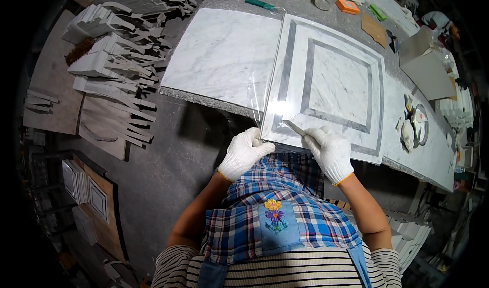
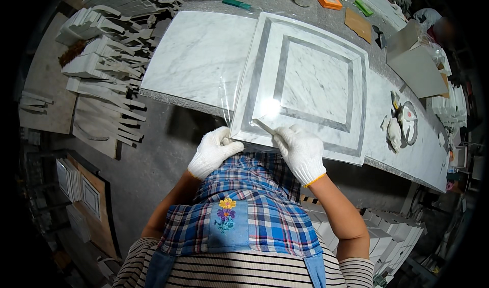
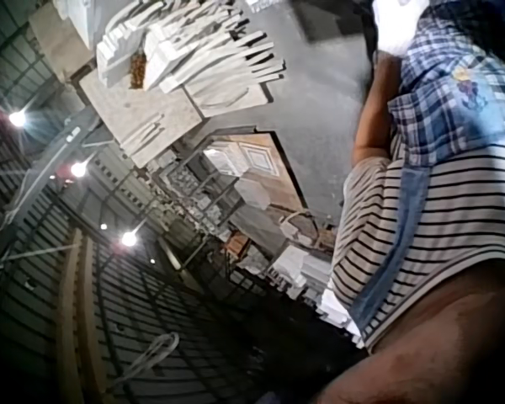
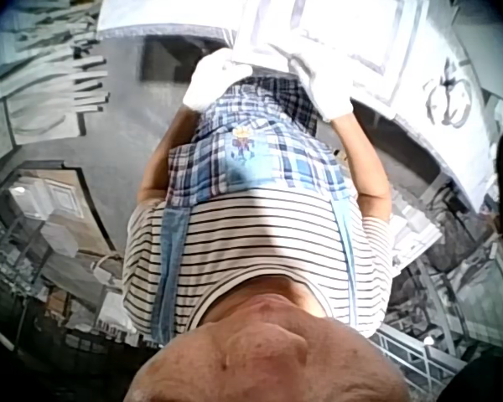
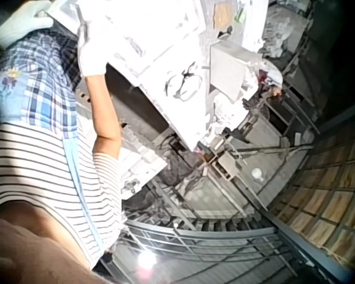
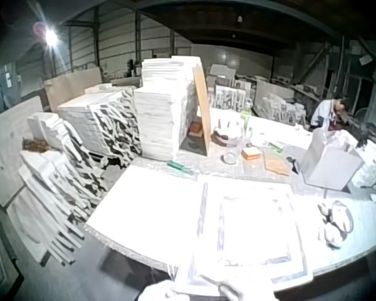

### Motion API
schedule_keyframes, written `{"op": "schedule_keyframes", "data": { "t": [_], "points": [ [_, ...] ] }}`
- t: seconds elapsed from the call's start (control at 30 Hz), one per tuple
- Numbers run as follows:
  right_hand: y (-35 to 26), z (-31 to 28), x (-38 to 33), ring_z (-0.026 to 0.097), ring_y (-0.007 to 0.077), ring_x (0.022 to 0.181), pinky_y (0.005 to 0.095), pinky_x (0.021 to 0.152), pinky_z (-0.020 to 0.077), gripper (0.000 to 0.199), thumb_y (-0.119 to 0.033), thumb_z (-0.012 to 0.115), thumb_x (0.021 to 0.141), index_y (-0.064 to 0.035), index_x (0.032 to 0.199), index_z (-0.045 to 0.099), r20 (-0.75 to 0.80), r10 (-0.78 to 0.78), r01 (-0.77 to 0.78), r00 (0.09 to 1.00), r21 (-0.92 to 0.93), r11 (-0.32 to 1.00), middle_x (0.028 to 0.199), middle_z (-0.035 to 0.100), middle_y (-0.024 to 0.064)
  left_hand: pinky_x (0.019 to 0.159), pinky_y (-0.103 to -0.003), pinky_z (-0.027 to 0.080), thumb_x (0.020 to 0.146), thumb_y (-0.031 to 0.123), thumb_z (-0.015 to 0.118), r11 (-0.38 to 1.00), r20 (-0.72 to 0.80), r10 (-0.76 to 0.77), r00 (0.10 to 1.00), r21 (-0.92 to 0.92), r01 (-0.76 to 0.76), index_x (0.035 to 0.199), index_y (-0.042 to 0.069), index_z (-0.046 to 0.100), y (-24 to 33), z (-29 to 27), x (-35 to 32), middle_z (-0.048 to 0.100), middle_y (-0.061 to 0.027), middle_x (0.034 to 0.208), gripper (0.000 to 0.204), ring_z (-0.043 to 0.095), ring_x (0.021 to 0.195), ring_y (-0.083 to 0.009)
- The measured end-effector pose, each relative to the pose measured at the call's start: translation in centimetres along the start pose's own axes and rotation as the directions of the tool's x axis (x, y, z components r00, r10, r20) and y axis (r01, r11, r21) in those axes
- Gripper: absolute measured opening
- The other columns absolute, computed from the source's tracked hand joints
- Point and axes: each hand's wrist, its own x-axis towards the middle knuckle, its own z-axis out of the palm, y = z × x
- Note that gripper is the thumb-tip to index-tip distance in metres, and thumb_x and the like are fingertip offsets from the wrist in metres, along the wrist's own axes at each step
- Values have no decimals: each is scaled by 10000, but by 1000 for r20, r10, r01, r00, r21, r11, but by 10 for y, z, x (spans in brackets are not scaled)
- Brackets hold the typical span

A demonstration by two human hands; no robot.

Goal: The person applies a clear protective film to a square marble-patterned tile. They use a metal squeegee to smooth the film and a utility knife to trim the excess material along the edges. The person works methodically around the perimeter of the tile, ensuring a tight fit.

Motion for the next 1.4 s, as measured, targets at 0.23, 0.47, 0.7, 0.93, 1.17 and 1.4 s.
{"op": "schedule_keyframes", "data": {
  "t": [0.23,0.47,0.7,0.93,1.17,1.4],
  "points": [
    [-2,1,20,652,261,702,390,583,521,112,-204,714,891,-185,1001,726,-99,-154,136,983,-168,976,806,638,48,594,-322,426,805,306,812,999,-9,16,1000,49,-15,786,11,570,-4,0,2,503,-22,665,383,453,646,-101],
    [21,12,23,649,219,741,356,601,539,238,-139,668,847,-205,1071,713,-25,-332,306,943,-330,893,829,635,24,598,-317,428,806,308,813,1000,-4,13,1000,-21,-13,792,9,577,-6,3,2,497,-18,665,381,454,649,-102],
    [20,4,17,657,235,758,376,631,538,173,-170,710,850,-186,1021,731,-60,-336,308,940,-274,911,826,655,22,601,-312,431,807,305,808,1000,10,1,1000,30,-1,793,5,574,-1,0,0,508,-23,669,381,464,655,-101],
    [12,-1,22,670,261,773,394,631,537,77,-231,738,868,-211,942,743,-43,-268,257,963,-171,951,801,656,33,598,-316,427,801,309,809,999,0,12,1000,38,-12,780,11,566,-4,1,2,502,-21,668,385,459,651,-101],
    [12,3,35,667,275,782,394,613,535,86,-271,731,878,-209,935,746,-2,-226,224,974,-137,965,824,674,51,582,-316,403,807,314,799,1000,-2,12,1000,12,-12,774,16,562,0,1,1,474,-10,663,383,424,643,-99],
    [13,-3,36,673,264,743,358,697,537,174,-282,665,974,-120,1005,721,44,-9,0,999,204,979,840,713,74,570,-313,390,810,313,794,1000,2,-6,1000,-16,6,775,16,560,-4,1,1,463,-4,656,379,415,639,-91]
  ]
}}
